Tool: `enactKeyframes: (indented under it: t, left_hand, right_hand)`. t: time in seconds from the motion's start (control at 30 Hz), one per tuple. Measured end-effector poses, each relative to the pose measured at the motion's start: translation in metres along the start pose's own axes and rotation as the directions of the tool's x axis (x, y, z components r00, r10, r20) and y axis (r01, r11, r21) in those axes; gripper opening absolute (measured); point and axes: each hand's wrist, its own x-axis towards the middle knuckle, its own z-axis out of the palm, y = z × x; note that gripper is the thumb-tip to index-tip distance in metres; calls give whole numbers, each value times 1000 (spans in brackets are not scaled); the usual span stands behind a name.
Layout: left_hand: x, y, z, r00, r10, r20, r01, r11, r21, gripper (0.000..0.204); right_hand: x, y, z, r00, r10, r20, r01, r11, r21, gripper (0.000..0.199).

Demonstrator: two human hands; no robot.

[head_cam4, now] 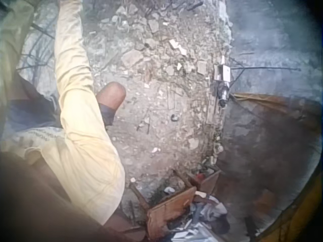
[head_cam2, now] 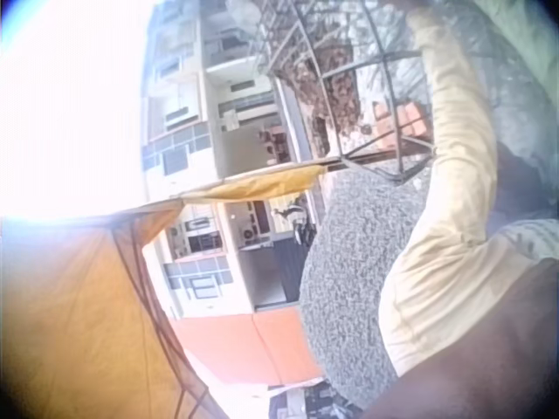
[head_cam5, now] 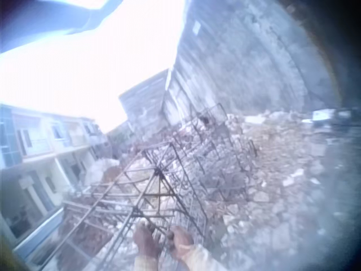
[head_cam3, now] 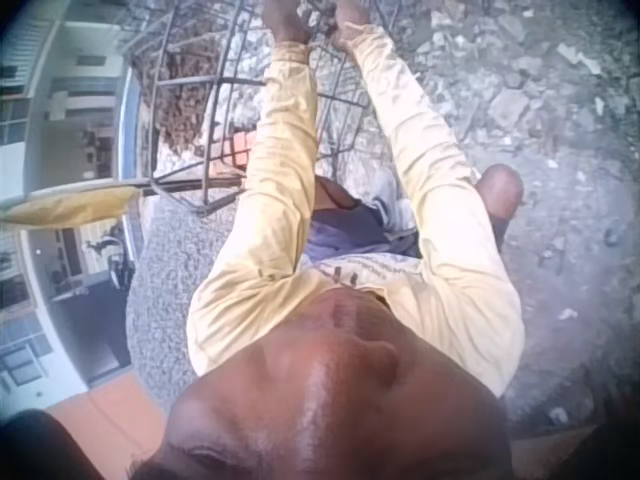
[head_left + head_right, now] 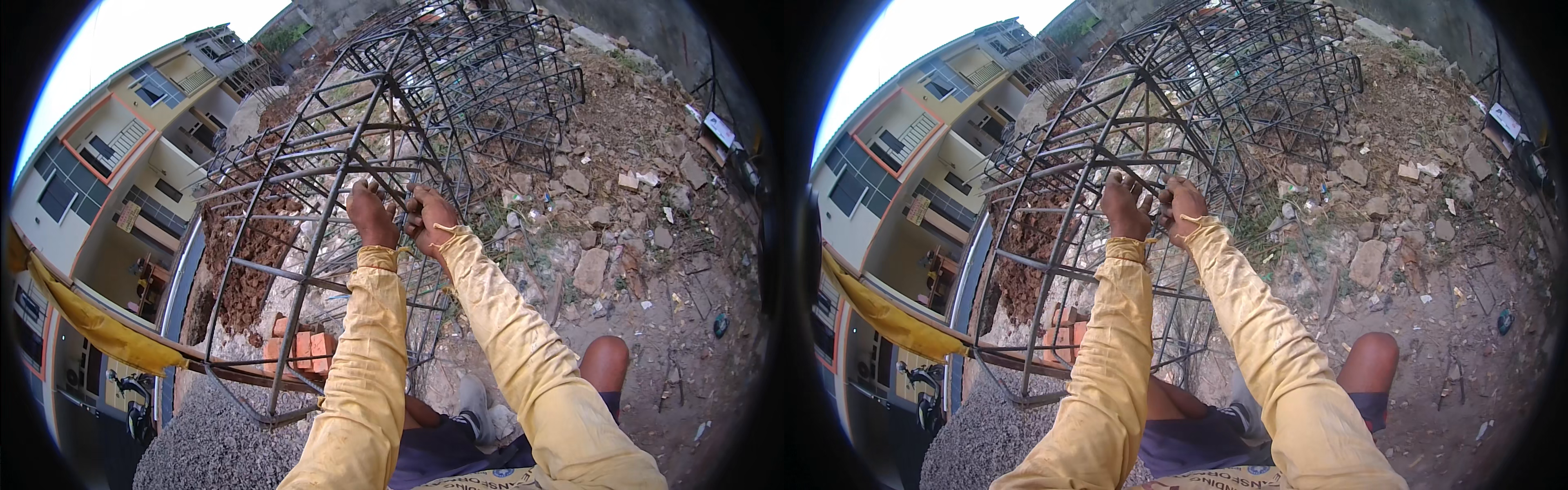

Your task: The person sits on the ground and assembles a rectangular metal frame by hand, aligning bars and securing joints. They repeatedly adjust the frame's position and tighten connections using pliers.

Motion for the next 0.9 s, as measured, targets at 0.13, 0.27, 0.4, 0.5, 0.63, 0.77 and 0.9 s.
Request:
enactKeyframes:
  t: [0.13,0.27,0.4,0.5,0.63,0.77,0.9]
  left_hand:
    - [17,-3,2,994,-80,73,75,994,74,25]
    - [15,-1,9,987,-69,144,77,996,-55,27]
    - [17,4,7,986,-114,126,122,991,-62,31]
    - [21,2,4,982,-107,155,116,992,-55,33]
    - [54,-15,12,951,-83,297,134,978,-157,27]
    - [92,-43,-24,794,318,519,-433,894,115,25]
    - [77,-37,-8,873,152,463,-163,987,-17,21]
  right_hand:
    - [4,2,5,997,12,73,-13,1000,7,20]
    - [9,4,0,988,31,150,-27,999,-25,17]
    - [16,-6,4,985,61,159,-18,965,-260,18]
    - [15,-15,12,987,-8,160,93,840,-535,19]
    - [36,-28,1,763,-410,499,617,232,-752,24]
    - [25,-29,11,836,-403,373,466,161,-870,38]
    - [4,-44,25,748,-557,361,490,97,-866,44]
